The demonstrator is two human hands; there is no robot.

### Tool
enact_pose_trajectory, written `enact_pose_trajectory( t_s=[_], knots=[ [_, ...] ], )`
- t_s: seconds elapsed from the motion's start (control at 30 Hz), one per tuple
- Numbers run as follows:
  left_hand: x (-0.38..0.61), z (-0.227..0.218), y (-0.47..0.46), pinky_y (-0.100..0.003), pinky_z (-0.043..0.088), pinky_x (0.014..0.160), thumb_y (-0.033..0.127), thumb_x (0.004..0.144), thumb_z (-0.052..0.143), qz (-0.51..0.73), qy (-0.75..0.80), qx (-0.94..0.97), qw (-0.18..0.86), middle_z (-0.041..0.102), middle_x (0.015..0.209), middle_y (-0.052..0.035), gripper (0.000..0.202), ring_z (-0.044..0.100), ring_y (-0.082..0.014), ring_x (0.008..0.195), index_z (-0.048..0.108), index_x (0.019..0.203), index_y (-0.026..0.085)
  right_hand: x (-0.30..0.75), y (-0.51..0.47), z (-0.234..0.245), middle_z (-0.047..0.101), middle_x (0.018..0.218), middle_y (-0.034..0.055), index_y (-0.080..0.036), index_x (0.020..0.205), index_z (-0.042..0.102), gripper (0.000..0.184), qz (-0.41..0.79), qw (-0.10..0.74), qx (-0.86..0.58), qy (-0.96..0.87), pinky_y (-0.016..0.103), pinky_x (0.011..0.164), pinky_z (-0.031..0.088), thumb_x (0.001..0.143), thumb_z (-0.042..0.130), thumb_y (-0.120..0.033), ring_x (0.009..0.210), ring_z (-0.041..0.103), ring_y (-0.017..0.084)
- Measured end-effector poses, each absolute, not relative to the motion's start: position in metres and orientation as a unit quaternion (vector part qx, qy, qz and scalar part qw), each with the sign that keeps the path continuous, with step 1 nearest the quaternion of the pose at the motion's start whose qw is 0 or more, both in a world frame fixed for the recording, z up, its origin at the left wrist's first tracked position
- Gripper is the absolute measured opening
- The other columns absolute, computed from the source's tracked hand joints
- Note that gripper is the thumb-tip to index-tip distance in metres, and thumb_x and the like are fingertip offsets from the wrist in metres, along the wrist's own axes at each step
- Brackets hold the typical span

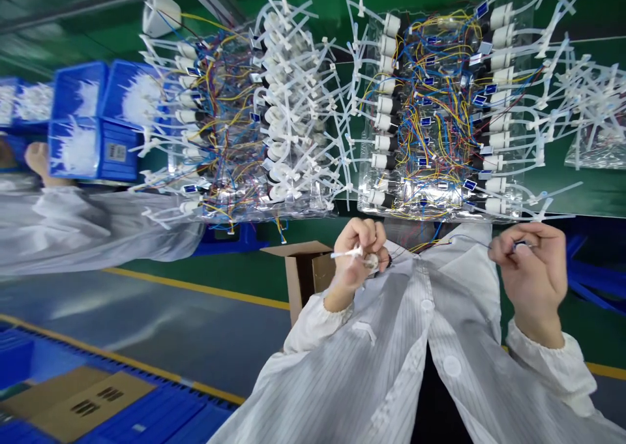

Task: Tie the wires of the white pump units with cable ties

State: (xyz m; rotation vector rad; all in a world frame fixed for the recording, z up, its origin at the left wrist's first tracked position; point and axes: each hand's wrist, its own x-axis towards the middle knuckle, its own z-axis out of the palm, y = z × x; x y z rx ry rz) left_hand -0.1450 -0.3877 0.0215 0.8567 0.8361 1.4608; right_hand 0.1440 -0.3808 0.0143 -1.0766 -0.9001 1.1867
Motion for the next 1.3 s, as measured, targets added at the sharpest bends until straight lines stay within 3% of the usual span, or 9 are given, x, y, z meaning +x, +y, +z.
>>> enact_pose_trajectory(
  t_s=[0.13, 0.2, 0.27, 0.37, 0.43, 0.53, 0.73, 0.97, 1.3],
  knots=[
    [-0.163, 0.026, -0.409, -0.044, 0.069, 0.078, 0.092, 0.099, 0.047, 0.574, 0.401, 0.541, 0.466, 0.051, 0.068, -0.0014, 0.075, 0.062, -0.0220, 0.078, 0.058, 0.072, 0.023, 0.161, -0.391, 0.020, 0.074, 0.081, -0.0001, -0.037, 0.116, 0.074, 0.022, 0.364, 0.648, -0.528, -0.411, 0.039, 0.049, 0.053, 0.096, 0.080, -0.030, 0.058, 0.058, 0.021],
    [-0.168, 0.026, -0.417, -0.057, 0.062, 0.107, 0.071, 0.114, 0.034, 0.548, 0.437, 0.606, 0.375, 0.059, 0.065, -0.0040, 0.073, 0.074, -0.0286, 0.101, 0.063, 0.068, 0.023, 0.164, -0.394, 0.025, 0.071, 0.075, -0.0021, -0.041, 0.115, 0.076, 0.018, 0.296, 0.678, -0.528, -0.417, 0.044, 0.051, 0.057, 0.098, 0.080, -0.038, 0.054, 0.053, 0.021],
    [-0.169, 0.021, -0.422, -0.060, 0.056, 0.113, 0.059, 0.116, 0.037, 0.552, 0.465, 0.619, 0.311, 0.064, 0.061, -0.0048, 0.070, 0.077, -0.0316, 0.111, 0.066, 0.064, 0.024, 0.164, -0.395, 0.030, 0.061, 0.067, -0.0039, -0.042, 0.113, 0.078, 0.015, 0.277, 0.707, -0.508, -0.406, 0.045, 0.050, 0.056, 0.099, 0.079, -0.041, 0.050, 0.045, 0.020],
    [-0.166, 0.003, -0.426, -0.049, 0.061, 0.087, 0.057, 0.114, 0.048, 0.608, 0.495, 0.528, 0.327, 0.059, 0.053, -0.0042, 0.067, 0.075, -0.0284, 0.078, 0.063, 0.058, 0.024, 0.163, -0.392, 0.029, 0.049, 0.062, -0.0054, -0.038, 0.108, 0.077, 0.015, 0.357, 0.697, -0.492, -0.380, 0.034, 0.040, 0.037, 0.096, 0.081, -0.030, 0.045, 0.032, 0.014],
    [-0.163, -0.013, -0.426, -0.037, 0.051, 0.065, 0.057, 0.111, 0.057, 0.627, 0.514, 0.445, 0.381, 0.050, 0.049, -0.0010, 0.065, 0.061, -0.0205, 0.055, 0.059, 0.057, 0.022, 0.164, -0.388, 0.022, 0.045, 0.058, -0.0063, -0.033, 0.104, 0.076, 0.017, 0.426, 0.664, -0.486, -0.376, 0.030, 0.039, 0.028, 0.092, 0.083, -0.024, 0.042, 0.029, 0.012],
    [-0.162, -0.030, -0.427, -0.028, 0.035, 0.056, 0.060, 0.103, 0.072, 0.631, 0.530, 0.370, 0.429, 0.041, 0.050, 0.0031, 0.064, 0.048, -0.0136, 0.049, 0.053, 0.057, 0.020, 0.169, -0.383, 0.005, 0.046, 0.057, -0.0068, -0.030, 0.105, 0.075, 0.016, 0.472, 0.651, -0.462, -0.373, 0.030, 0.039, 0.027, 0.092, 0.083, -0.025, 0.039, 0.030, 0.011],
    [-0.174, -0.026, -0.433, -0.029, 0.046, 0.059, 0.079, 0.094, 0.071, 0.670, 0.487, 0.273, 0.489, 0.032, 0.051, 0.0055, 0.074, 0.039, -0.0122, 0.051, 0.046, 0.057, 0.020, 0.171, -0.389, -0.014, 0.068, 0.083, -0.0019, -0.032, 0.118, 0.069, 0.025, 0.485, 0.637, -0.430, -0.417, 0.031, 0.052, 0.044, 0.096, 0.079, -0.025, 0.053, 0.049, 0.013],
    [-0.175, -0.021, -0.429, -0.021, 0.042, 0.046, 0.052, 0.099, 0.077, 0.641, 0.510, 0.137, 0.557, 0.030, 0.053, 0.0098, 0.062, 0.027, -0.0060, 0.041, 0.037, 0.064, 0.021, 0.124, -0.386, -0.027, 0.068, 0.118, 0.0038, -0.027, 0.131, 0.078, 0.026, 0.514, 0.463, -0.451, -0.564, 0.032, 0.069, 0.064, 0.107, 0.070, -0.035, 0.069, 0.071, 0.010],
    [-0.156, -0.044, -0.432, -0.021, 0.032, 0.040, 0.064, 0.086, 0.087, 0.423, 0.583, 0.294, 0.629, 0.064, 0.058, 0.0016, 0.051, 0.041, -0.0056, 0.039, 0.081, 0.089, 0.014, 0.078, -0.377, -0.063, 0.080, 0.119, 0.0074, -0.024, 0.116, 0.081, 0.029, 0.593, 0.430, -0.426, -0.532, 0.030, 0.074, 0.070, 0.096, 0.087, -0.044, 0.085, 0.078, 0.015]
  ],
)
